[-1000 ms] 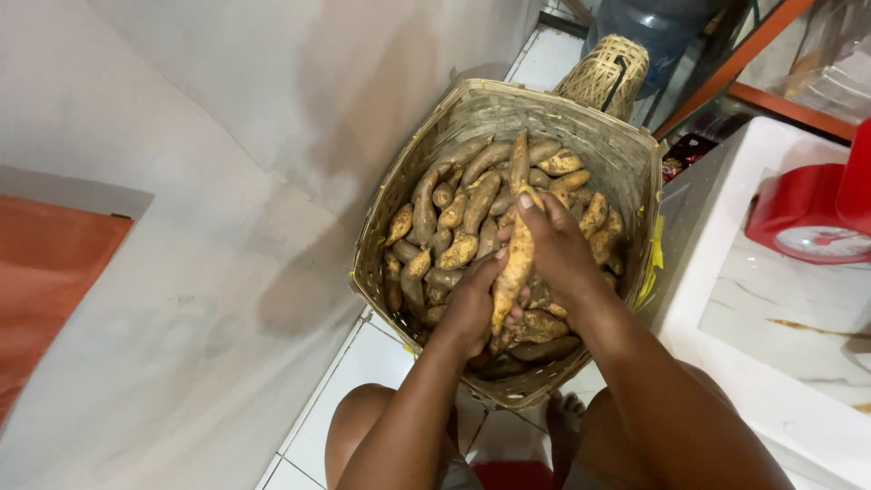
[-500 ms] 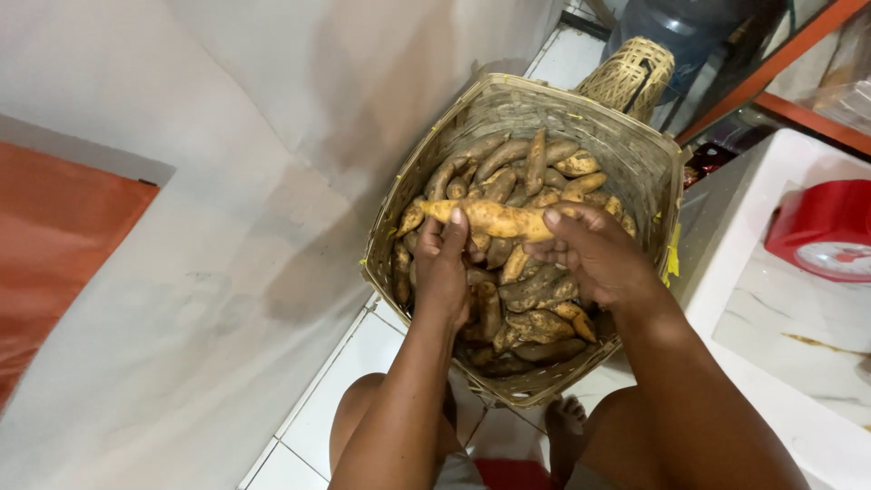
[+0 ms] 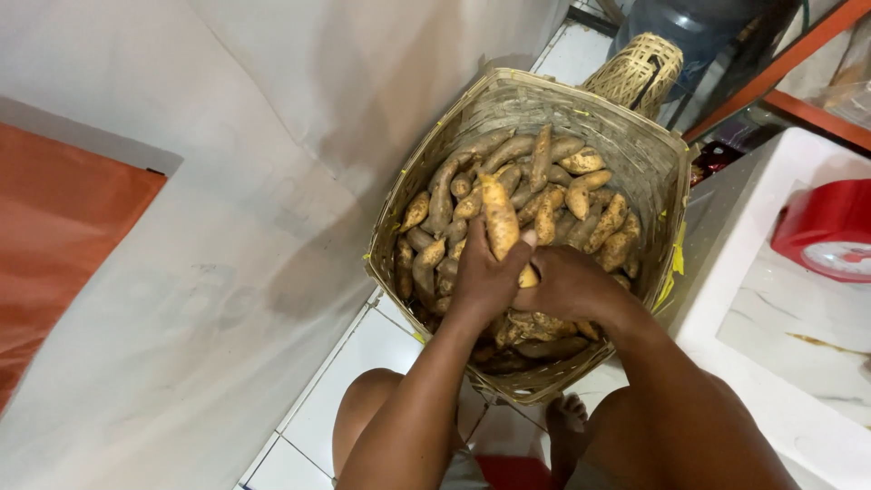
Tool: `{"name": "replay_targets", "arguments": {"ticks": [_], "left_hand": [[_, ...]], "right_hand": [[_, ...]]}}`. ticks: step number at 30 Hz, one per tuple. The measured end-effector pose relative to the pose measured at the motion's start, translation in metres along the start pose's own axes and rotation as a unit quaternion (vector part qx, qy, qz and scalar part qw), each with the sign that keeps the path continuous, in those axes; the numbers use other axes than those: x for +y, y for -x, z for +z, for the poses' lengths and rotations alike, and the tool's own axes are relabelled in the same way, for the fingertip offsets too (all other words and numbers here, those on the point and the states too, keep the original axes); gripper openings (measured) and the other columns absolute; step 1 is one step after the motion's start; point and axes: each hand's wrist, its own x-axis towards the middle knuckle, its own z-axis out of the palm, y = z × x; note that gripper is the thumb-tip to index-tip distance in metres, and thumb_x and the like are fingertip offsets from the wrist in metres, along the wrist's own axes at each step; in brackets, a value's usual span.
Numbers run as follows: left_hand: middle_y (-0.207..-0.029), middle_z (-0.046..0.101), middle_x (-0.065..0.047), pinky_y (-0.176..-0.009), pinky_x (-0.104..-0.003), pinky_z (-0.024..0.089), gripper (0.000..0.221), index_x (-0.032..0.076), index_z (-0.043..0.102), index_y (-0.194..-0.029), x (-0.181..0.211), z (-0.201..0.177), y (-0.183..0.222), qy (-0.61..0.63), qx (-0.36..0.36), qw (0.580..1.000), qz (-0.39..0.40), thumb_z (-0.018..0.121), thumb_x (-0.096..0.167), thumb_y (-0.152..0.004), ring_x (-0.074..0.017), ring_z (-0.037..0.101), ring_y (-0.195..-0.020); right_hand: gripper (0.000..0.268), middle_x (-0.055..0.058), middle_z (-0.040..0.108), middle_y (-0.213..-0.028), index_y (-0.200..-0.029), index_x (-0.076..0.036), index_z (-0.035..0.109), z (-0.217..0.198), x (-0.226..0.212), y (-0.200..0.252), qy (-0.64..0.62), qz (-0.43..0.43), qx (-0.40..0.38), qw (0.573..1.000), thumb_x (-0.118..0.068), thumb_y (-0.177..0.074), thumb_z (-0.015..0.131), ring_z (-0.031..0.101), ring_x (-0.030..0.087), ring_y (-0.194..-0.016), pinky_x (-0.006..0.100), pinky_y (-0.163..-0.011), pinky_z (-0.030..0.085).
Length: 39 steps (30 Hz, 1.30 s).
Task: Cleaning dirt off sweet potato roots by hand inside a woven basket.
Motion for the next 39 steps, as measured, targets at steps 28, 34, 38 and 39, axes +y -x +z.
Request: {"name": "replay_targets", "arguments": {"ticks": [28,34,38,39], "left_hand": [[-0.112,0.073,-0.022,-0.086,-0.047,0.06,0.069,0.002,0.044,-0.144,0.015,-0.006,-0.001,0.067,-0.014,0.996,0.059,0.079,0.025,-0.09,-0.0298,0.072,-0.097],[-0.098,0.077,-0.013,-0.081,-0.038,0.061,0.034,0.005,0.056,-0.116,0.009,-0.003,-0.01,0.223,0.02,0.975,0.005,0.067,0.034,-0.1,-0.0201,0.074,-0.088],[-0.096,0.076,-0.018,-0.083,-0.036,0.06,0.037,0.004,0.06,-0.119,0.003,-0.001,-0.004,0.286,-0.025,0.958,-0.006,0.064,0.037,-0.102,-0.0224,0.074,-0.093],[-0.098,0.076,-0.017,-0.083,-0.036,0.06,0.034,0.006,0.059,-0.122,0.001,0.0,-0.003,0.3,-0.05,0.953,-0.006,0.069,0.03,-0.099,-0.022,0.074,-0.093]], "right_hand": [[0.071,0.022,0.068,-0.131,-0.141,-0.012,0.054,-0.02,-0.068,0.042,-0.067,0.036,0.005,0.997,-0.051,-0.082,0.067,0.062,0.044,-0.126,0.061,-0.108,0.045],[0.074,0.024,0.071,-0.107,-0.144,-0.025,0.048,-0.001,-0.066,0.052,0.017,0.12,0.063,0.991,-0.055,-0.078,0.064,0.069,0.047,-0.108,0.053,-0.092,0.055],[0.051,0.018,0.061,-0.068,-0.121,0.002,0.059,0.028,-0.037,0.043,-0.497,0.043,0.058,0.865,-0.012,-0.076,0.078,0.068,0.028,-0.067,0.029,-0.053,0.047],[0.045,0.015,0.06,-0.059,-0.115,0.002,0.061,0.036,-0.031,0.039,-0.564,0.041,0.03,0.824,-0.012,-0.076,0.08,0.067,0.024,-0.064,0.025,-0.051,0.043]]}}
